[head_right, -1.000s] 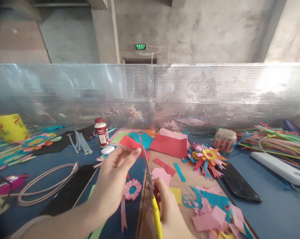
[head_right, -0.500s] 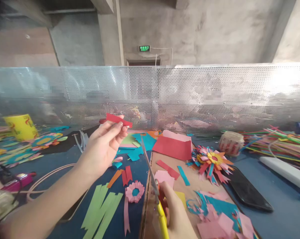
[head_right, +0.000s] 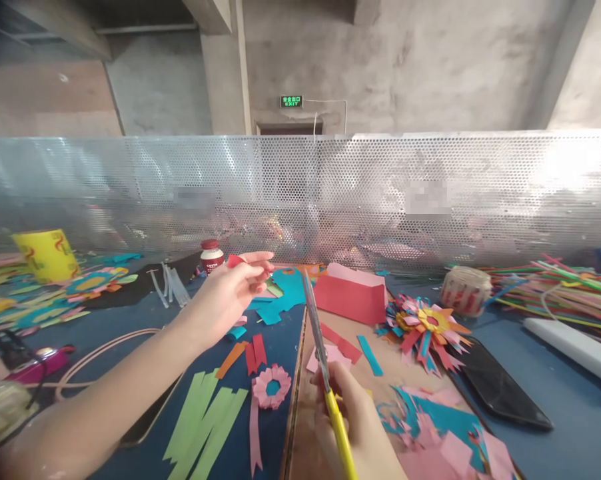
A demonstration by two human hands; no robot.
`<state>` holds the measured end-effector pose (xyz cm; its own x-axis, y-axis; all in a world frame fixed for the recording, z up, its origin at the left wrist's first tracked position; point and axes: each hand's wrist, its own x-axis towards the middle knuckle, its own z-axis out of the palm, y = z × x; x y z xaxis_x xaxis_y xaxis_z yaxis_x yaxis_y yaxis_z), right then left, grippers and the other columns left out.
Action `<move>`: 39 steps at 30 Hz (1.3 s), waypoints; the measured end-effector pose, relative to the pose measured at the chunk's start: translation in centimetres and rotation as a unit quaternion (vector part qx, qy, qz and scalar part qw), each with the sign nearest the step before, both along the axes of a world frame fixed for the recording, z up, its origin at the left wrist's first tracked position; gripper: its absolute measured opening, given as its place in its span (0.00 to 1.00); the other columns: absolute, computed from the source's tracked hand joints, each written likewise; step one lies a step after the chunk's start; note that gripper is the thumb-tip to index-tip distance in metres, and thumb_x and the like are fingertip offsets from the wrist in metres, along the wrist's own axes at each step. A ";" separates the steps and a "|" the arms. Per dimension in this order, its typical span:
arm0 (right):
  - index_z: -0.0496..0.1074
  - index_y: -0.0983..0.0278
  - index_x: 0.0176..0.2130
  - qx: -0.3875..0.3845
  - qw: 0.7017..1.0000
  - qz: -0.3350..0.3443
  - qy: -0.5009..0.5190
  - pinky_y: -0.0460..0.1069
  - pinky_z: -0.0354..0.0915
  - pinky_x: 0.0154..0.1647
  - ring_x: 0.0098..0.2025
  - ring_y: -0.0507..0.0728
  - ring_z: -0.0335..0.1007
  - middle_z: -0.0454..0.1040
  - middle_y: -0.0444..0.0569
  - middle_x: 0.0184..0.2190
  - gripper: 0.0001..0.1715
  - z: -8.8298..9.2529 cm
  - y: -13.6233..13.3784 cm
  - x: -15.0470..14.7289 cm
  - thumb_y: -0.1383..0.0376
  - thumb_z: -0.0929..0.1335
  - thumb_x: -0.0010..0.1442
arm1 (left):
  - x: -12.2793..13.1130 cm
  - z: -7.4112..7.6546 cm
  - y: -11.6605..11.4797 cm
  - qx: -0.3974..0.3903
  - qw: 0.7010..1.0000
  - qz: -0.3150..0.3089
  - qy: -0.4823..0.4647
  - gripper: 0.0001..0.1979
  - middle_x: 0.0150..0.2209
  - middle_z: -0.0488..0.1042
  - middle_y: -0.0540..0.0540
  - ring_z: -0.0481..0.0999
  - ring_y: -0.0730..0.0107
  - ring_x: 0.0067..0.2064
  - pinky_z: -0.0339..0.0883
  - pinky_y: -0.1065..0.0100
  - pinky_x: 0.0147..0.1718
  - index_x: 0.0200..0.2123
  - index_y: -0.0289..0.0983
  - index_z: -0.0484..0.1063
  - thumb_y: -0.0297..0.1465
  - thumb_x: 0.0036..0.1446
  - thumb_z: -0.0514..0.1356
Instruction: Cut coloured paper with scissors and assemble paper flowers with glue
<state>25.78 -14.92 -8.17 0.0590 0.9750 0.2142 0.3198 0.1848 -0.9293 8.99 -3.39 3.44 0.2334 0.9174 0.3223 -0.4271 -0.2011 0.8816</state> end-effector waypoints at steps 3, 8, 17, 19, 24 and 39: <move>0.69 0.61 0.38 0.000 1.000 0.018 0.000 0.49 0.69 0.33 0.31 0.55 0.70 0.71 0.47 0.30 0.14 0.8 0.1 -0.2 0.64 0.66 0.47 | -0.4 0.3 -0.4 0.056 0.991 -0.010 0.120 0.11 0.34 0.73 0.47 0.70 0.74 0.33 0.62 0.72 0.30 0.39 0.34 0.73 0.24 0.49 0.59; 0.69 0.61 0.35 -0.011 0.999 0.042 0.017 0.48 0.66 0.27 0.29 0.55 0.69 0.70 0.46 0.27 0.10 1.7 0.2 -0.4 0.62 0.65 0.49 | -1.3 1.1 -0.8 0.177 0.934 0.044 0.307 0.19 0.43 0.74 0.46 0.75 0.68 0.37 0.66 0.65 0.38 0.47 0.41 0.69 0.29 0.50 0.62; 0.65 0.60 0.32 -0.028 0.999 0.042 0.016 0.47 0.65 0.26 0.28 0.54 0.66 0.66 0.43 0.26 0.10 1.9 0.3 0.2 0.65 0.64 0.44 | -1.6 1.9 -1.3 0.138 0.939 0.037 0.312 0.25 0.35 0.77 0.47 0.76 0.68 0.31 0.68 0.67 0.29 0.50 0.39 0.63 0.32 0.48 0.65; 0.65 0.60 0.32 -0.031 0.999 0.044 0.009 0.46 0.65 0.26 0.28 0.53 0.66 0.66 0.43 0.25 0.10 1.9 0.3 0.2 0.66 0.63 0.43 | -1.5 2.3 -1.9 0.123 0.940 0.035 0.316 0.24 0.33 0.76 0.48 0.75 0.70 0.28 0.67 0.69 0.26 0.49 0.38 0.63 0.30 0.48 0.65; 0.65 0.61 0.31 -0.026 0.999 0.046 -0.008 0.46 0.64 0.26 0.28 0.54 0.66 0.66 0.43 0.25 0.11 2.0 0.3 0.1 0.67 0.63 0.43 | -1.3 2.6 -3.0 0.115 0.927 0.042 0.354 0.24 0.30 0.76 0.50 0.75 0.69 0.29 0.65 0.71 0.24 0.49 0.39 0.64 0.31 0.48 0.65; 0.65 0.62 0.31 -0.010 0.998 0.063 -0.025 0.44 0.62 0.23 0.26 0.52 0.65 0.65 0.42 0.25 0.08 2.4 -0.1 -0.1 0.67 0.62 0.46 | -0.7 1.2 -3.5 0.144 0.946 0.002 0.291 0.19 0.31 0.77 0.49 0.77 0.66 0.30 0.66 0.67 0.29 0.45 0.39 0.66 0.32 0.48 0.65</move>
<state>25.69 -14.99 -5.81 -0.0742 0.9781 0.1943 0.3415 0.2080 -0.9166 8.31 -6.88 4.69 0.4443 0.8125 0.3775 0.1150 -0.4696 0.8754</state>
